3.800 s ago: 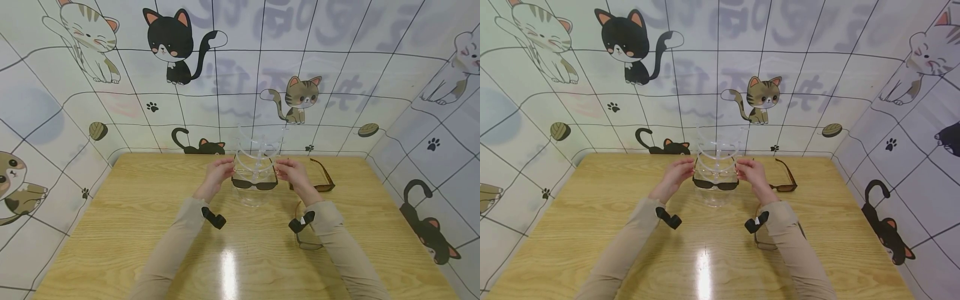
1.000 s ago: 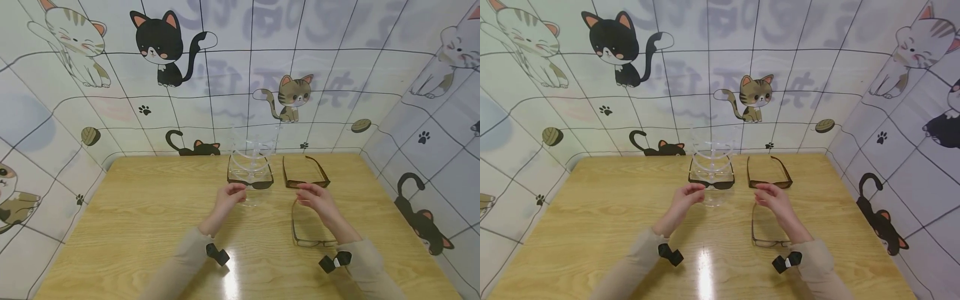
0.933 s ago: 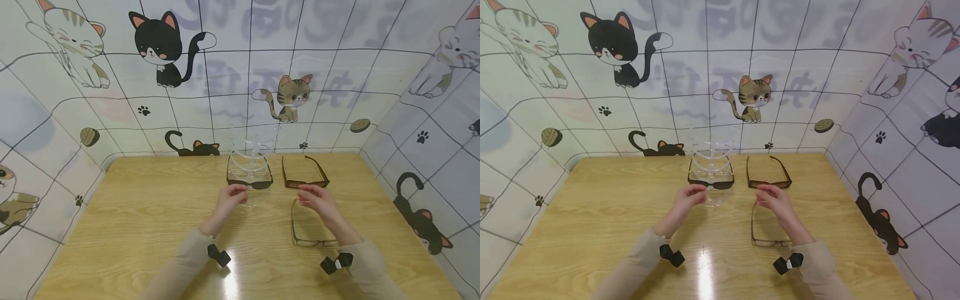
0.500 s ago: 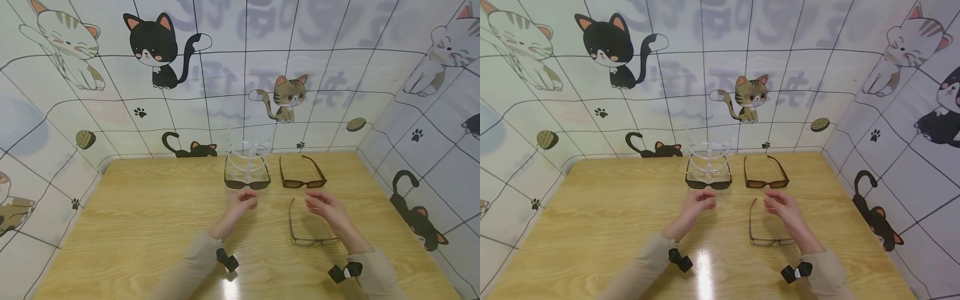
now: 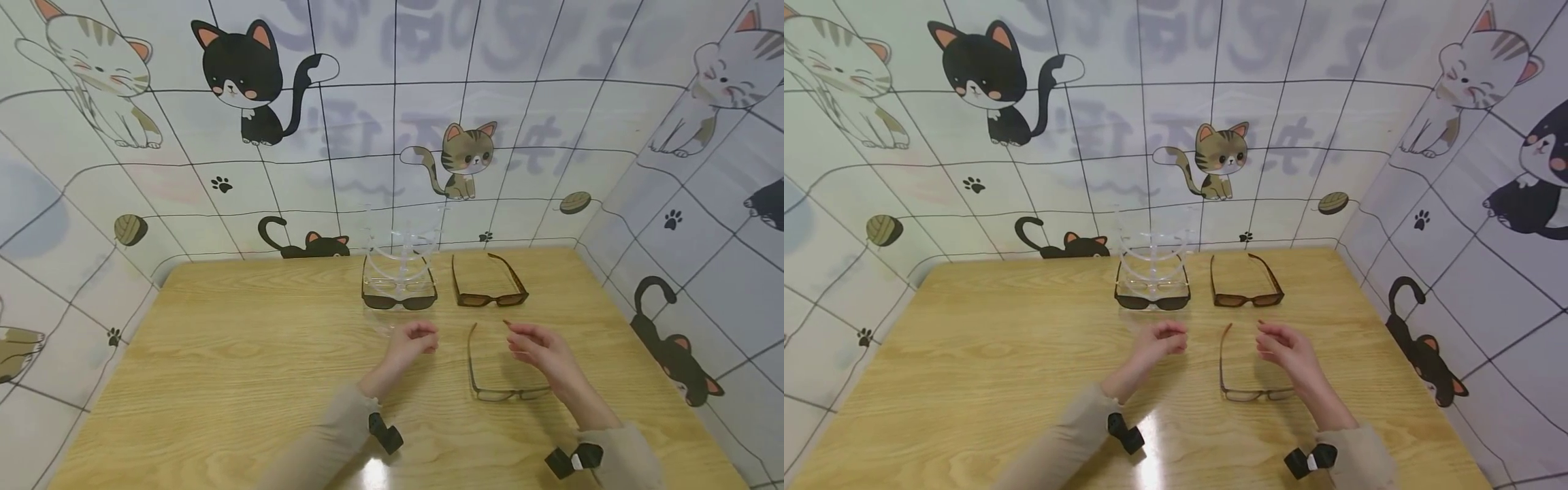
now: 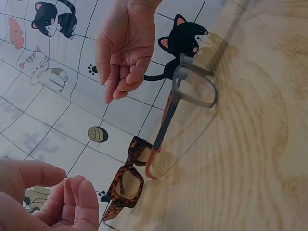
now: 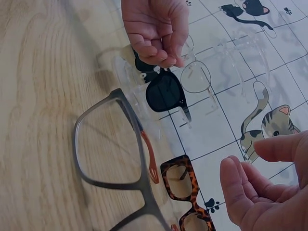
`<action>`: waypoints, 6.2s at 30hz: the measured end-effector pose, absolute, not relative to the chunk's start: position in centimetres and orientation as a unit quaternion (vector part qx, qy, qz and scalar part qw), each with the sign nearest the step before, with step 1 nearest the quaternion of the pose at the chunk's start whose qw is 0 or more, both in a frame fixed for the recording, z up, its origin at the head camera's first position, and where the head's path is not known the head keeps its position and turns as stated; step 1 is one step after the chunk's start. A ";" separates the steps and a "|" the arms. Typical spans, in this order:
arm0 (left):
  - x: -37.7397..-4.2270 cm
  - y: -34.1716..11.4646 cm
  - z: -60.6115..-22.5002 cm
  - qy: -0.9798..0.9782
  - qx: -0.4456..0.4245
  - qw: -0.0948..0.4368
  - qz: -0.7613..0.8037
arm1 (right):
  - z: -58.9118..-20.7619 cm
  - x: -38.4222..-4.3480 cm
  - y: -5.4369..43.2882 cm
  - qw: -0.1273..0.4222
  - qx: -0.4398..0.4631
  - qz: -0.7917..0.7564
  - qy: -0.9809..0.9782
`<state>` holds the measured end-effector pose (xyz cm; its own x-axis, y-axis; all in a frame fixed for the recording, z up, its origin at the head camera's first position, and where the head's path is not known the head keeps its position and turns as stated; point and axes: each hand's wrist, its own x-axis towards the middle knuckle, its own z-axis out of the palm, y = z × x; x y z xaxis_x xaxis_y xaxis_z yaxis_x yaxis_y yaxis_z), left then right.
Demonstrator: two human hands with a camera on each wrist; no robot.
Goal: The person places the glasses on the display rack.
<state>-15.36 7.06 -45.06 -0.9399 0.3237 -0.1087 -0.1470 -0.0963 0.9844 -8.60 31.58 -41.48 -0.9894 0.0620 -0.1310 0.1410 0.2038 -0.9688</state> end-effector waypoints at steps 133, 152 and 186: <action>-14.2 7.8 -41.2 0.554 0.058 0.245 0.793 | -39.8 -6.8 34.4 0.011 0.054 -0.702 0.710; -13.8 5.9 -38.6 0.524 0.061 0.216 0.822 | -37.7 -7.8 32.7 0.008 0.022 -0.734 0.679; -13.6 1.4 -36.7 0.507 0.037 0.163 0.846 | -35.7 -10.2 28.6 0.019 -0.037 -0.741 0.671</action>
<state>-13.57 1.44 -36.66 -0.9443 0.3128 -0.1022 -0.2376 -0.4330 0.8695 -10.23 28.58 -35.73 -0.9965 -0.0783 0.0299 -0.0220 -0.0999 -0.9948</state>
